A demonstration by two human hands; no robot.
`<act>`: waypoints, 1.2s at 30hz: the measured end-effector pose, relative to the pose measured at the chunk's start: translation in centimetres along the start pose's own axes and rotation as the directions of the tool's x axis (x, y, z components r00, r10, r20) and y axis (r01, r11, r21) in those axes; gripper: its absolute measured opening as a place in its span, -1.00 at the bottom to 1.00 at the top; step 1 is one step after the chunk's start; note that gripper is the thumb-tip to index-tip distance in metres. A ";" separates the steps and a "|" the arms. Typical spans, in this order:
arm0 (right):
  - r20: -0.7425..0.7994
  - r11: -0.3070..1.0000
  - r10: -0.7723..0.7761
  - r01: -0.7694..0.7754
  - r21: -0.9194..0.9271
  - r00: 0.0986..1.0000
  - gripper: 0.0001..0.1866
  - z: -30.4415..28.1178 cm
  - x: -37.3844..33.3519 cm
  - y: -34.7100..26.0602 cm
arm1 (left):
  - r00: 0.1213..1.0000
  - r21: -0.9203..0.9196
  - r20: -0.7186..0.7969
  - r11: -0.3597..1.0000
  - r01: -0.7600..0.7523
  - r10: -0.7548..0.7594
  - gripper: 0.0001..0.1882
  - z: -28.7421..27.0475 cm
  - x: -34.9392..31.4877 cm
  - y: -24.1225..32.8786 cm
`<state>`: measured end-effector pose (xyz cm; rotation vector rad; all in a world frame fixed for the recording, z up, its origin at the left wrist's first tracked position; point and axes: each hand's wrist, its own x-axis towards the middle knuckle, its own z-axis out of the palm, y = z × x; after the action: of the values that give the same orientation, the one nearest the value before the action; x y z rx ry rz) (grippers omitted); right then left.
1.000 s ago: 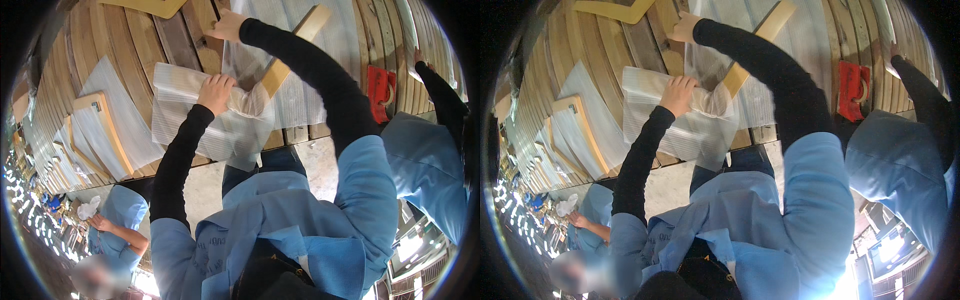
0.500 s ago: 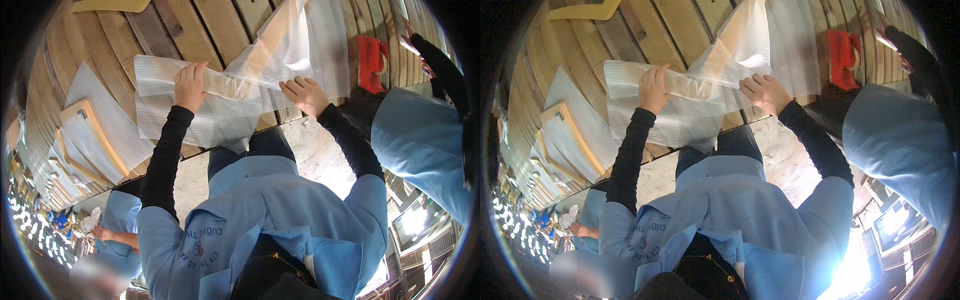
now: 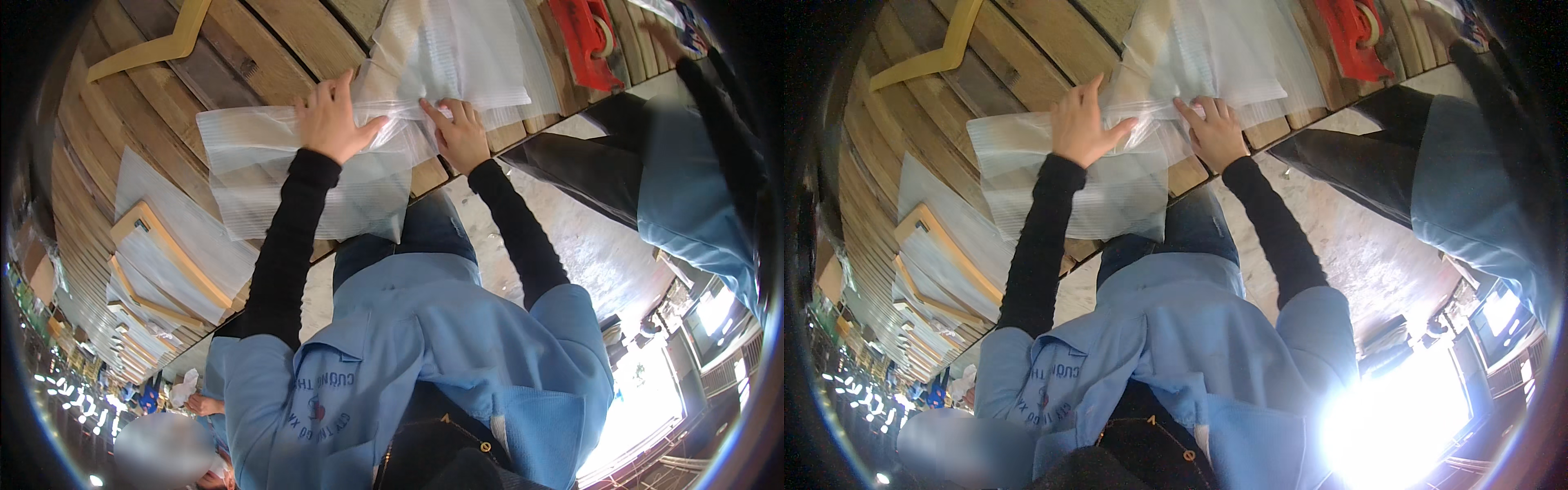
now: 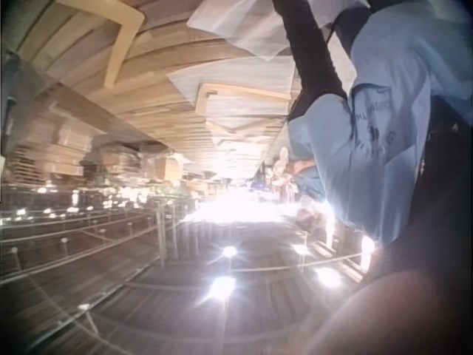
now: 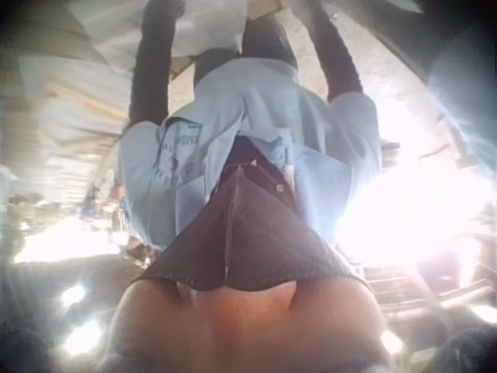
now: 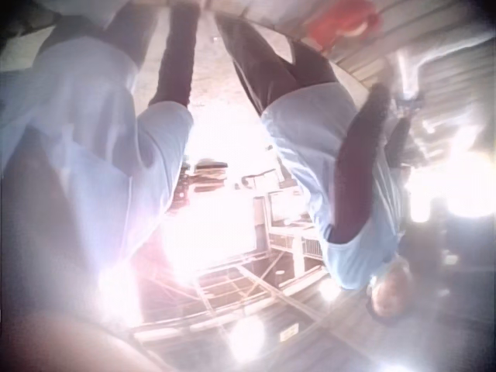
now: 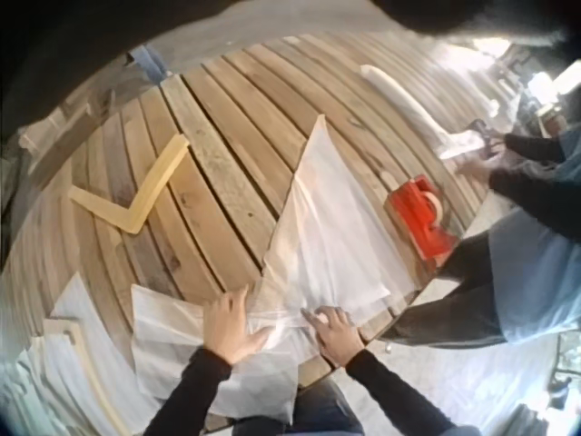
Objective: The person wraps wooden chair leg frames in bubble wrap and secures them with tape. The person places each frame on a sheet of bubble wrap, folds the wrap around it, and uses a tape dispenser to seal the package. The wrapped frames are set aside on the table.
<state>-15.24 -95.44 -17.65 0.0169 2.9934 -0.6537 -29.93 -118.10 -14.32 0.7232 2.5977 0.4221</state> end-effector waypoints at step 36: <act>-0.266 0.661 0.341 -0.029 0.749 0.902 -0.78 -8.5 18.7 -5.5 | 0.998 0.064 0.029 0.996 0.059 -0.061 -0.29 9.3 -3.7 10.7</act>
<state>-34.65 -96.97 -9.11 0.5634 2.7282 -1.9771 -18.20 -109.68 -17.16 0.6657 2.6062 0.3096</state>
